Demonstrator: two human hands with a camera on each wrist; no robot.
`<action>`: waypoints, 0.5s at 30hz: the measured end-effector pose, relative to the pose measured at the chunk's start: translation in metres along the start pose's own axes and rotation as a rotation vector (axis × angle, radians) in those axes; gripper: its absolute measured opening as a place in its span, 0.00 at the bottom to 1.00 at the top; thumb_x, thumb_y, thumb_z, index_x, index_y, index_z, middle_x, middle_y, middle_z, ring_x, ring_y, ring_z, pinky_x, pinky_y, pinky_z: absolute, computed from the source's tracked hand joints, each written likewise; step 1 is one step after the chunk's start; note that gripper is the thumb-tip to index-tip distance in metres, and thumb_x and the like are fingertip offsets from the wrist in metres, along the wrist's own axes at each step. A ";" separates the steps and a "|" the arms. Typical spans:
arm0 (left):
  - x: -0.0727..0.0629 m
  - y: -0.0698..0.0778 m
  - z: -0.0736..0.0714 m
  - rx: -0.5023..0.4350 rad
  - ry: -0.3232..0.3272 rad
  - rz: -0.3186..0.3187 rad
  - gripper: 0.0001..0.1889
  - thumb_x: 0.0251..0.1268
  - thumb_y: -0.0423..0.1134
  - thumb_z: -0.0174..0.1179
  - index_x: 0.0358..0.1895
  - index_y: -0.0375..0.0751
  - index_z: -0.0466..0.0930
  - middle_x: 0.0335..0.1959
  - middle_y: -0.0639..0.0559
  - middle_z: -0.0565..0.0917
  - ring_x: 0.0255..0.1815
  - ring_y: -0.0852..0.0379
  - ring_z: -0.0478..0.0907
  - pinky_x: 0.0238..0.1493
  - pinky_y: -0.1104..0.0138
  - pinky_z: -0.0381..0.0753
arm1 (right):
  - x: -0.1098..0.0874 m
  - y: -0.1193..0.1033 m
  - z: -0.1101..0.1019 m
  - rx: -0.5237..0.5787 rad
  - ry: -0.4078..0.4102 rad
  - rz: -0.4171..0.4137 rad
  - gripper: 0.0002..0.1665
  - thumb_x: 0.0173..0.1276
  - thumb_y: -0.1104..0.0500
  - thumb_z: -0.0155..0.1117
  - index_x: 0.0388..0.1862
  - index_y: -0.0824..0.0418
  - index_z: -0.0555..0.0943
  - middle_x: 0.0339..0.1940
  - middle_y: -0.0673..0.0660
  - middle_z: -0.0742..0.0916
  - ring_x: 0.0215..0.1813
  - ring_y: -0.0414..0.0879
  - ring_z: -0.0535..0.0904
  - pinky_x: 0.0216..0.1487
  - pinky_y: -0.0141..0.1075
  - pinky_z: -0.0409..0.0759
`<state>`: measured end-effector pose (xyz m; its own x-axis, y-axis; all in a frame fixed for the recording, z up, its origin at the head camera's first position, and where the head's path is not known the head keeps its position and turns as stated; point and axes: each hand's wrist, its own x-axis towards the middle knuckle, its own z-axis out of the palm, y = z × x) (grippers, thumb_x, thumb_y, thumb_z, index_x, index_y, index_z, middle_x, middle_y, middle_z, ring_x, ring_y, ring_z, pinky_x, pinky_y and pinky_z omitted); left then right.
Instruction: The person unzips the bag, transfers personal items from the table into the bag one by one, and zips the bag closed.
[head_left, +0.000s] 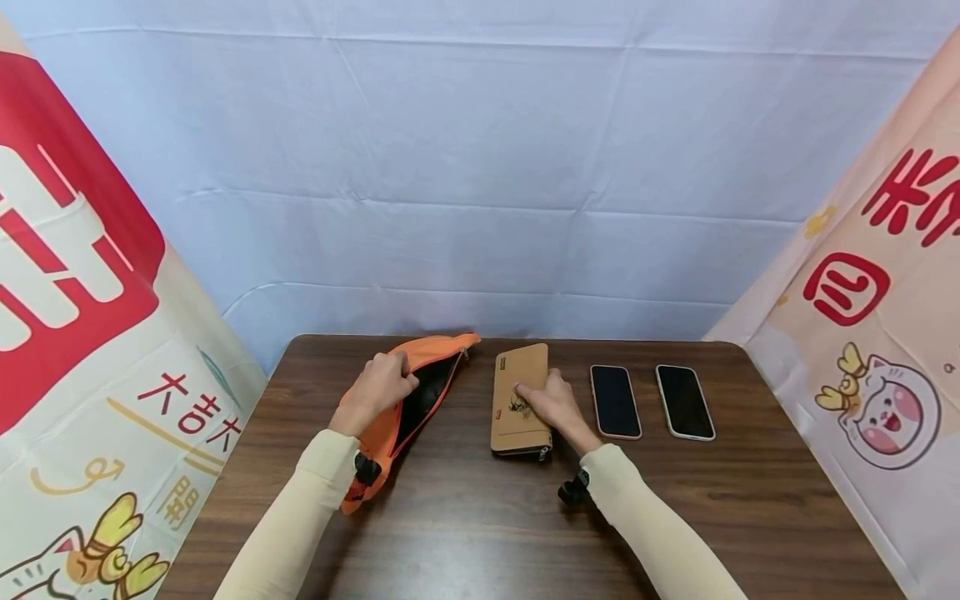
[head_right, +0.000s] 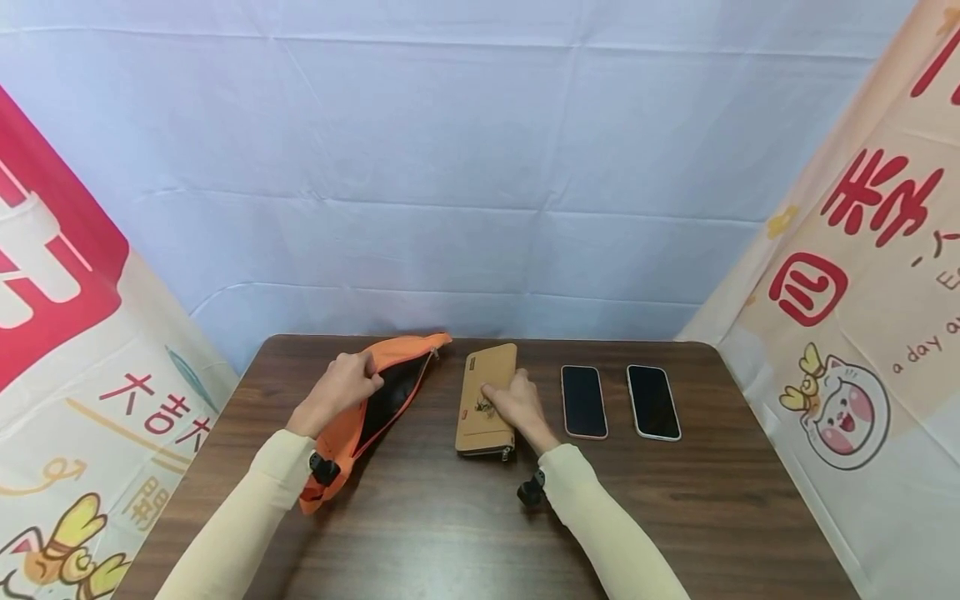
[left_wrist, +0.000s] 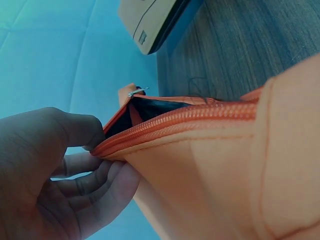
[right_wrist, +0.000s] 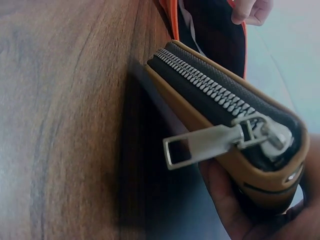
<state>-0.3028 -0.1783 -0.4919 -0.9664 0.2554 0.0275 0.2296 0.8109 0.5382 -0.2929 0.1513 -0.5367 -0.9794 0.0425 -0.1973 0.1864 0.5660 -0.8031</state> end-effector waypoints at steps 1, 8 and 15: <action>0.000 0.000 -0.001 -0.001 -0.003 -0.004 0.16 0.78 0.35 0.58 0.28 0.42 0.65 0.19 0.53 0.62 0.16 0.58 0.59 0.23 0.65 0.62 | 0.000 -0.001 0.000 0.002 -0.001 -0.002 0.49 0.75 0.40 0.66 0.77 0.72 0.61 0.46 0.68 0.83 0.40 0.54 0.83 0.38 0.43 0.80; 0.000 0.001 -0.002 0.007 0.004 -0.019 0.14 0.78 0.36 0.59 0.30 0.41 0.68 0.20 0.51 0.65 0.18 0.57 0.62 0.25 0.65 0.64 | -0.001 -0.003 0.002 -0.002 0.009 -0.007 0.46 0.74 0.40 0.66 0.74 0.72 0.64 0.45 0.67 0.84 0.40 0.54 0.84 0.39 0.44 0.81; 0.002 0.000 -0.002 0.012 0.014 -0.010 0.15 0.78 0.35 0.59 0.29 0.41 0.68 0.20 0.51 0.65 0.18 0.57 0.63 0.25 0.64 0.65 | -0.004 -0.006 0.003 0.022 0.008 -0.009 0.42 0.74 0.41 0.67 0.71 0.70 0.66 0.46 0.67 0.86 0.40 0.54 0.87 0.39 0.44 0.84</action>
<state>-0.3051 -0.1791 -0.4905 -0.9702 0.2400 0.0340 0.2213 0.8198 0.5281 -0.2896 0.1453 -0.5325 -0.9817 0.0436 -0.1854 0.1786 0.5485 -0.8169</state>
